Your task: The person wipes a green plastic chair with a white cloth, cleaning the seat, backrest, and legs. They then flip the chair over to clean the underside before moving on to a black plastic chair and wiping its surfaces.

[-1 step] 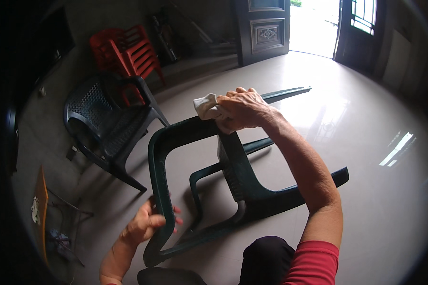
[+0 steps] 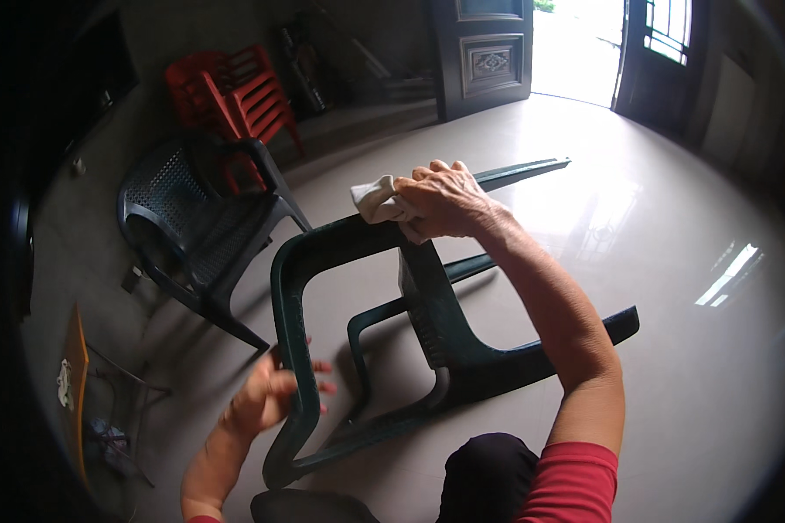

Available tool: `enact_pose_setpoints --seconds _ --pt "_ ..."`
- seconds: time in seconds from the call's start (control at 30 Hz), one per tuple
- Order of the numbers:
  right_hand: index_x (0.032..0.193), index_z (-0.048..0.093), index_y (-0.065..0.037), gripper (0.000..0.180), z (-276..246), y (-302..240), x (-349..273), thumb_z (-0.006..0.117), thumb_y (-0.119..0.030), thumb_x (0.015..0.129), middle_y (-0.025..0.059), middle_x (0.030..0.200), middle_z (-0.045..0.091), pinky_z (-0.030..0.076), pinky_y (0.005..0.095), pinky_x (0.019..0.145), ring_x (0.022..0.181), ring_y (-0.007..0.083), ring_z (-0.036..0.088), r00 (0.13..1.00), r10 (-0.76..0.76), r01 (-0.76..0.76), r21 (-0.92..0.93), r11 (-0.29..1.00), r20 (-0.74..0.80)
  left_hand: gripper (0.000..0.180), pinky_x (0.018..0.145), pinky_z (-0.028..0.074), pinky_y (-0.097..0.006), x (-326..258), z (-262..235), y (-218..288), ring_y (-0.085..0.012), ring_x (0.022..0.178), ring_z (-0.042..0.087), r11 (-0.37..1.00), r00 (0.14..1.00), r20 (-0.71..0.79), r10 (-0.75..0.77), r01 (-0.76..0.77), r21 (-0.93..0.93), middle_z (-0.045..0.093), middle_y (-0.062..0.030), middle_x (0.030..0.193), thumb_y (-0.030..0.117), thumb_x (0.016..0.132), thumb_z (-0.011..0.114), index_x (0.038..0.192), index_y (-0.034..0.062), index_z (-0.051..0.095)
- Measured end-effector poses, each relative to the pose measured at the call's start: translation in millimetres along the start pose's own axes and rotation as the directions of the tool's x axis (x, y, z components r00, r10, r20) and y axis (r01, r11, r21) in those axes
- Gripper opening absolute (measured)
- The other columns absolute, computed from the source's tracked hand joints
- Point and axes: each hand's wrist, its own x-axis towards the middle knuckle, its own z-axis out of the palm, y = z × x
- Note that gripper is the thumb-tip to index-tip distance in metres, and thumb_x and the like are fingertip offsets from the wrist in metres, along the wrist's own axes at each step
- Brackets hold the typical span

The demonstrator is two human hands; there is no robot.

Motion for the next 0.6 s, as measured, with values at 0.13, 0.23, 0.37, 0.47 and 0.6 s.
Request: enact_pose_setpoints --seconds 0.13,0.23,0.37,0.47,0.6 --pt "0.096 0.064 -0.017 0.042 -5.7 -7.6 1.8 0.082 -0.028 0.06 0.0037 0.09 0.062 0.044 0.043 0.079 0.099 0.0234 0.057 0.988 0.153 -0.157 0.146 0.977 0.038 0.026 0.051 0.051 -0.033 34.6 9.9 6.1 -0.0131 0.064 0.058 0.997 0.971 -0.237 -0.01 -0.008 -0.072 0.056 -0.0047 0.077 0.007 0.089 0.062 0.111 0.0057 0.047" --pt "0.096 0.065 -0.018 0.045 -15.2 2.3 -2.2 0.084 -0.028 0.057 0.0019 0.092 0.062 0.044 0.0429 0.079 0.1 0.0225 0.057 0.984 0.173 -0.164 0.147 0.975 -0.045 0.026 0.048 0.042 -0.026 35.5 27.3 9.9 -0.0081 0.056 0.043 0.997 0.957 -0.284 0.054 -0.068 -0.039 0.047 -0.0002 0.072 0.006 0.089 0.062 0.11 0.0066 0.047" --pt "0.097 0.063 -0.018 0.049 -30.3 9.4 -16.7 0.087 -0.032 0.057 0.0015 0.091 0.06 0.045 0.0424 0.077 0.096 0.0228 0.057 0.95 0.111 -0.08 0.114 0.99 -0.291 0.028 0.049 0.041 -0.026 27.0 41.7 12.3 -0.0074 0.057 0.042 0.98 0.947 -0.26 0.188 -0.164 0.11 0.047 0.001 0.075 0.003 0.088 0.061 0.112 0.008 0.047" --pt "0.1 0.059 -0.02 0.053 -27.9 4.3 -40.0 0.088 -0.032 0.057 0.0001 0.091 0.057 0.045 0.0413 0.075 0.092 0.022 0.056 0.866 0.035 -0.023 0.031 0.999 -0.499 0.03 0.049 0.041 -0.026 24.5 38.6 6.3 -0.0079 0.056 0.042 0.944 0.923 -0.266 0.277 -0.21 0.253 0.047 0.0002 0.078 0.001 0.086 0.06 0.112 0.0092 0.047" --pt "0.096 0.058 -0.018 0.043 -28.2 -38.4 -66.8 0.084 -0.025 0.062 0.0002 0.086 0.054 0.041 0.0371 0.067 0.084 0.0189 0.055 0.785 -0.039 -0.001 -0.064 0.998 -0.618 0.024 0.045 0.042 -0.027 12.5 14.3 -13.1 -0.0083 0.048 0.043 0.9 0.889 -0.29 0.354 -0.239 0.364 0.047 -0.0009 0.068 0.002 0.081 0.062 0.097 0.0083 0.045"
